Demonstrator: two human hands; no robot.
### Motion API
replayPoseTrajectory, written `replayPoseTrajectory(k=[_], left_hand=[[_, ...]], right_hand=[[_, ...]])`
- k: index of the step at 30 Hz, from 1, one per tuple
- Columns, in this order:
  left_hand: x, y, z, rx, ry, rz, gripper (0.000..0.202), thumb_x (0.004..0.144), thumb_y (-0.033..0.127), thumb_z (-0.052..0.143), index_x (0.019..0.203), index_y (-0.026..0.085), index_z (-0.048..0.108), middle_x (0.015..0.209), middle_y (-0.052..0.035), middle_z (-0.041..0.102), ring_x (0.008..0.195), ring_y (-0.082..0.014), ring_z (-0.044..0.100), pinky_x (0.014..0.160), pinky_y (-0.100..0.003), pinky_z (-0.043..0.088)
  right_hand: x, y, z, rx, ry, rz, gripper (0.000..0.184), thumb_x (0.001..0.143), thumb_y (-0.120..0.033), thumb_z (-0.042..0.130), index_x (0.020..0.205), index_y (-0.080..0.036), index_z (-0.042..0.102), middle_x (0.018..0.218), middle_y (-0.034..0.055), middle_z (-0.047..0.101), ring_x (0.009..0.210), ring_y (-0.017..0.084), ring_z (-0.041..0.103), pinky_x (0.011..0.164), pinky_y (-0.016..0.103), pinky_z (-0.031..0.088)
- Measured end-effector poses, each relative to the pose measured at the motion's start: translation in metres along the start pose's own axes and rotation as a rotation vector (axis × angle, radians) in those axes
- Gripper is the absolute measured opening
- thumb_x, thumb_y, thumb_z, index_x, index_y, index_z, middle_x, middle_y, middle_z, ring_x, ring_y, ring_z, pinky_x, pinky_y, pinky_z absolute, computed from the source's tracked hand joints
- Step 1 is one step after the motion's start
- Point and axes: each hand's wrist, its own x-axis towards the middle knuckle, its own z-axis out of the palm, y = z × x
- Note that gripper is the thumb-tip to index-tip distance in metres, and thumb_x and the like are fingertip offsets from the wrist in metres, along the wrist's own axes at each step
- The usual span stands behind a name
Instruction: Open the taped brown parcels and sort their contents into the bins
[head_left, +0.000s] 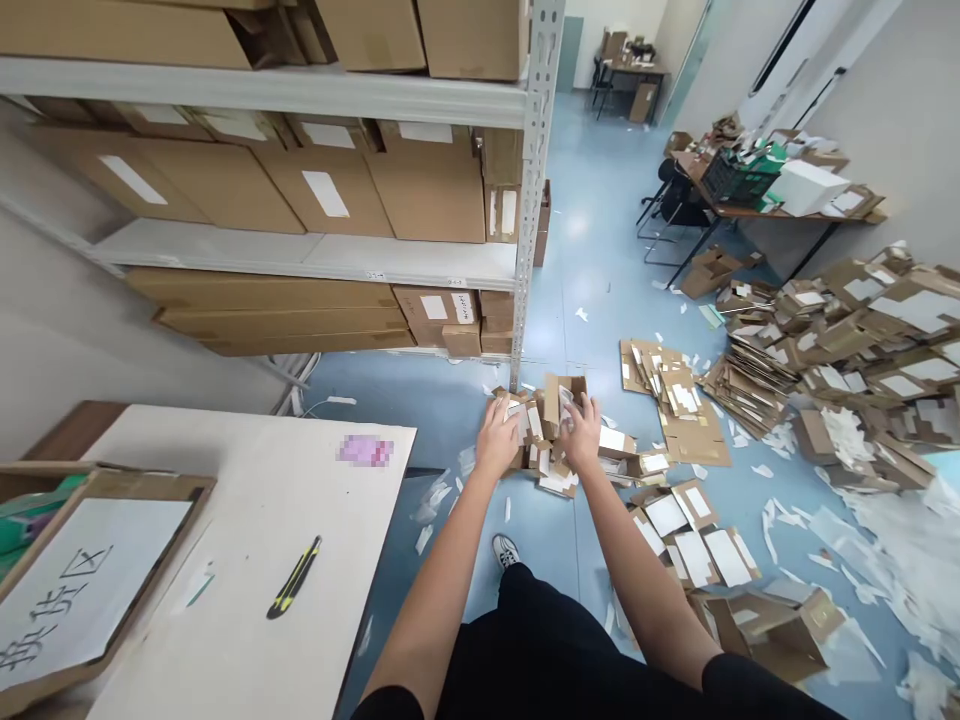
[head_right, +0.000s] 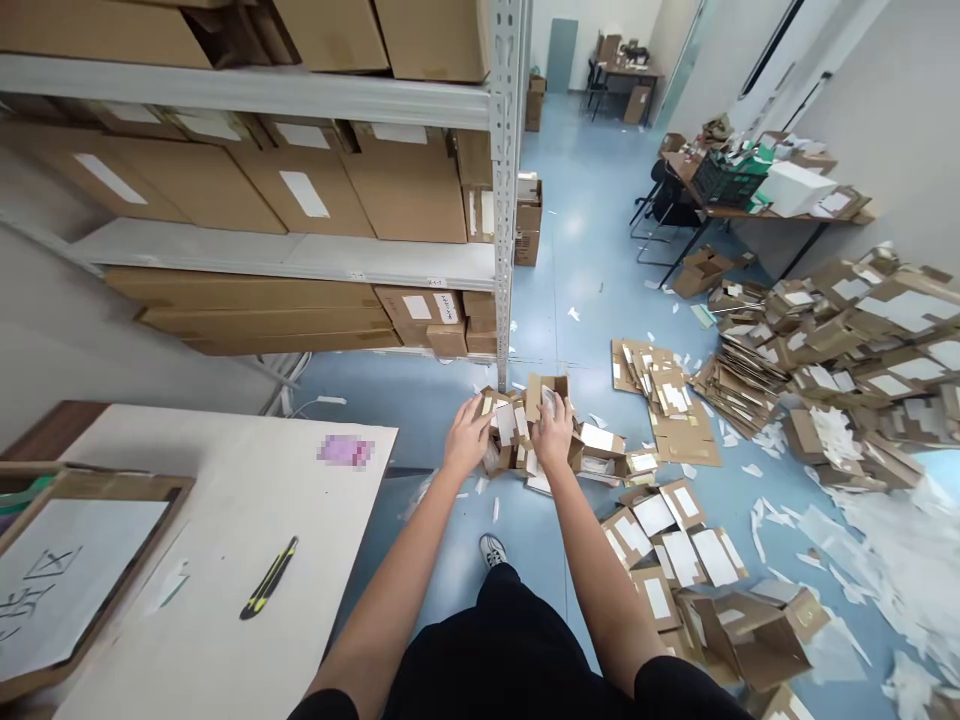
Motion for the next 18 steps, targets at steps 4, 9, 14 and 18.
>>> replayPoseTrajectory(k=[4,9,14,18], left_hand=[[-0.025,-0.023,-0.020,0.050,0.007,-0.094,0.037,0.092,0.013,0.055,0.121,0.022,0.075,0.158,-0.0103,0.052,0.146,-0.0325,0.047,0.118,-0.055,0.048],[-0.065,-0.050,-0.071,0.117,0.144,-0.211,0.039,0.092,0.014,0.057,0.126,0.023,0.072,0.158,-0.0097,0.051,0.145,-0.0319,0.048,0.119,-0.054,0.047],[-0.133,-0.072,-0.134,0.197,0.276,-0.349,0.047,0.092,0.014,0.057,0.138,0.024,0.065,0.160,-0.0103,0.048,0.147,-0.0320,0.044,0.120,-0.055,0.045],[-0.213,-0.090,-0.186,0.260,0.386,-0.501,0.050,0.092,0.016,0.059,0.141,0.023,0.062,0.160,-0.0127,0.047,0.148,-0.0339,0.042,0.120,-0.056,0.044]], right_hand=[[-0.004,-0.028,0.013,0.113,-0.044,-0.065,0.036,0.089,-0.016,0.052,0.120,-0.020,0.070,0.154,0.0144,0.048,0.148,0.034,0.038,0.117,0.058,0.041],[-0.007,-0.105,0.030,0.242,-0.114,-0.241,0.036,0.091,-0.017,0.053,0.123,-0.020,0.069,0.155,0.0147,0.047,0.146,0.032,0.040,0.118,0.056,0.041],[-0.027,-0.211,0.048,0.377,-0.261,-0.474,0.046,0.092,-0.017,0.054,0.136,-0.021,0.065,0.162,0.0137,0.041,0.150,0.034,0.035,0.120,0.059,0.038],[-0.069,-0.301,0.062,0.453,-0.383,-0.650,0.051,0.092,-0.019,0.056,0.143,-0.021,0.061,0.165,0.0124,0.038,0.152,0.034,0.033,0.122,0.057,0.037]])
